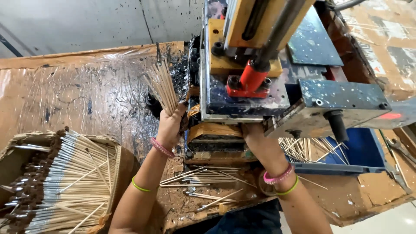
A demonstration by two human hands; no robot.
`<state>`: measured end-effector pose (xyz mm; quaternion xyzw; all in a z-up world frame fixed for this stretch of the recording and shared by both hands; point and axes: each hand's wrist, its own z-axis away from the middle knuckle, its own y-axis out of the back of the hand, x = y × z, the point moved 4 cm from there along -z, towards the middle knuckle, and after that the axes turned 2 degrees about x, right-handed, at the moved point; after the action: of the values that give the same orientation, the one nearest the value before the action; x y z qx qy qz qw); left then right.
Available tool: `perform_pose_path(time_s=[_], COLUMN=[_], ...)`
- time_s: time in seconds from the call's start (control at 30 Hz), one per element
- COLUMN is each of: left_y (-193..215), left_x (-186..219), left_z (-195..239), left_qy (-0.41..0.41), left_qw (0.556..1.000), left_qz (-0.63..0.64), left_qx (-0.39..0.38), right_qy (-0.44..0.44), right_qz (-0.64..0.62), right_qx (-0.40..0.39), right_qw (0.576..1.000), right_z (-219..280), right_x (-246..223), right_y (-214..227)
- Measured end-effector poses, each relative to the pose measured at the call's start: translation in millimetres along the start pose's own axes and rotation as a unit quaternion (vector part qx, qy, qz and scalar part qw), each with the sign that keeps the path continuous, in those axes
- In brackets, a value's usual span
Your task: Feeding bamboo sticks into an automatic incense stick manufacturing machine.
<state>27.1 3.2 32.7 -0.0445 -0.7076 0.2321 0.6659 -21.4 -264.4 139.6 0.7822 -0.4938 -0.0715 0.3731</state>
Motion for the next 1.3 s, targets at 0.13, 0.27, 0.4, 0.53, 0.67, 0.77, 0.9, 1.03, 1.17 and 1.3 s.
perform_pose_path(time_s=[0.13,0.27,0.4,0.53,0.67,0.77,0.9,1.03,1.17,1.3], left_y=[3,27,100,80,-18,-24,35,27,23,-3], left_x=[8,9,-42,-38,4,9,7,42,2,7], left_z=[23,62,102,139,159,146,95,54,-1,2], left_qy=[0.044,-0.143,-0.215,-0.182,-0.255,-0.122,-0.012,-0.038,0.01,0.072], left_qw=[0.999,0.984,0.973,0.956,0.853,0.88,0.946,0.988,1.0,0.997], left_qz=[0.024,-0.109,-0.078,-0.228,-0.374,-0.339,-0.232,-0.117,-0.021,0.041], left_qx=[-0.001,0.007,-0.015,-0.04,-0.26,-0.311,-0.226,-0.091,-0.006,-0.007], right_qy=[-0.047,-0.116,-0.238,-0.376,-0.349,-0.469,-0.37,-0.12,-0.004,-0.047], right_qz=[-0.108,-0.228,-0.216,-0.176,-0.444,-0.642,-0.653,-0.482,-0.192,-0.217], right_qx=[-0.028,-0.069,-0.005,-0.022,-0.096,-0.079,-0.068,-0.109,-0.109,-0.114], right_qw=[0.993,0.964,0.947,0.91,0.82,0.601,0.658,0.861,0.975,0.968], right_z=[-4,14,91,165,172,171,96,7,-13,-9], right_x=[1,14,43,62,12,2,18,5,0,-3], right_y=[15,25,56,47,17,-15,-1,14,-21,-11])
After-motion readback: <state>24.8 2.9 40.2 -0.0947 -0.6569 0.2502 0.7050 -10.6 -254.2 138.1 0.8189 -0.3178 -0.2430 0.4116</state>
